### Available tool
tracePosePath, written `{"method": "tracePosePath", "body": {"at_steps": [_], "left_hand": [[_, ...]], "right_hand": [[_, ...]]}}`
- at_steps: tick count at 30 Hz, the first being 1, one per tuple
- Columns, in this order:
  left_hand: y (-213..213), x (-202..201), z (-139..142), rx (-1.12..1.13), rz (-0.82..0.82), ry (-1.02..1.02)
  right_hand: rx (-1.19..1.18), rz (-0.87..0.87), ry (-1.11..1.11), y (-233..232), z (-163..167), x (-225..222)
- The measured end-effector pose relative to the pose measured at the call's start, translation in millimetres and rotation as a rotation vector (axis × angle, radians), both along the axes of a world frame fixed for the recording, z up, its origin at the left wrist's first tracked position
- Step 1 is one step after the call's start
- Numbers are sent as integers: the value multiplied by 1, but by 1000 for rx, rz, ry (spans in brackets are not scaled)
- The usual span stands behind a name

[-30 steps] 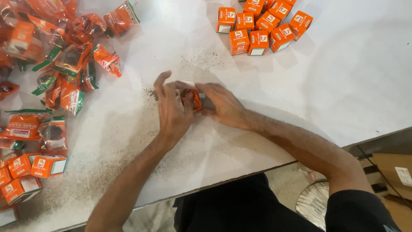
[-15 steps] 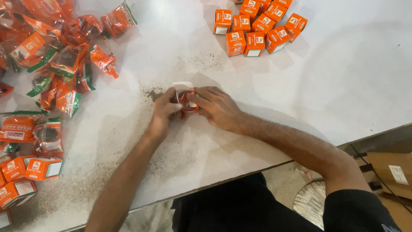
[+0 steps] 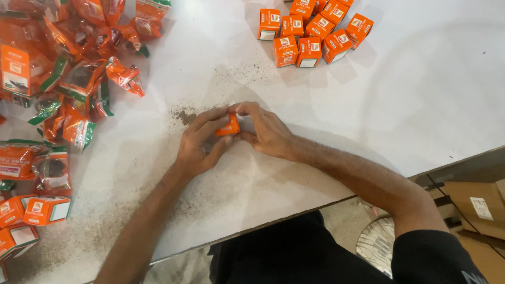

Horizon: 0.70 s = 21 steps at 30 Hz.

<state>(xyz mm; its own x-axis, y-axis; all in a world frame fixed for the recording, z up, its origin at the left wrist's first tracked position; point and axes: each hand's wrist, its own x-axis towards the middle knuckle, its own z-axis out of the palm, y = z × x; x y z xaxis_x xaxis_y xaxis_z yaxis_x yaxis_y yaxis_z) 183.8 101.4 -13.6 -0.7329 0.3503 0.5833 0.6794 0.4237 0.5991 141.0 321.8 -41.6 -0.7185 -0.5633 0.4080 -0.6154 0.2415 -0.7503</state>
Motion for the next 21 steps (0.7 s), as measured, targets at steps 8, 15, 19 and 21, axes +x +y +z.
{"method": "tracePosePath", "body": {"at_steps": [8, 15, 19, 21], "left_hand": [[1, 2, -18, 118, 84, -161], [3, 7, -21, -206, 121, 84], [8, 11, -17, -263, 125, 87], [7, 14, -19, -277, 110, 99]], "right_hand": [[7, 15, 10, -2, 8, 2], [-23, 7, 60, -2, 14, 5], [36, 23, 89, -1, 15, 7], [60, 40, 153, -2, 18, 8]]}}
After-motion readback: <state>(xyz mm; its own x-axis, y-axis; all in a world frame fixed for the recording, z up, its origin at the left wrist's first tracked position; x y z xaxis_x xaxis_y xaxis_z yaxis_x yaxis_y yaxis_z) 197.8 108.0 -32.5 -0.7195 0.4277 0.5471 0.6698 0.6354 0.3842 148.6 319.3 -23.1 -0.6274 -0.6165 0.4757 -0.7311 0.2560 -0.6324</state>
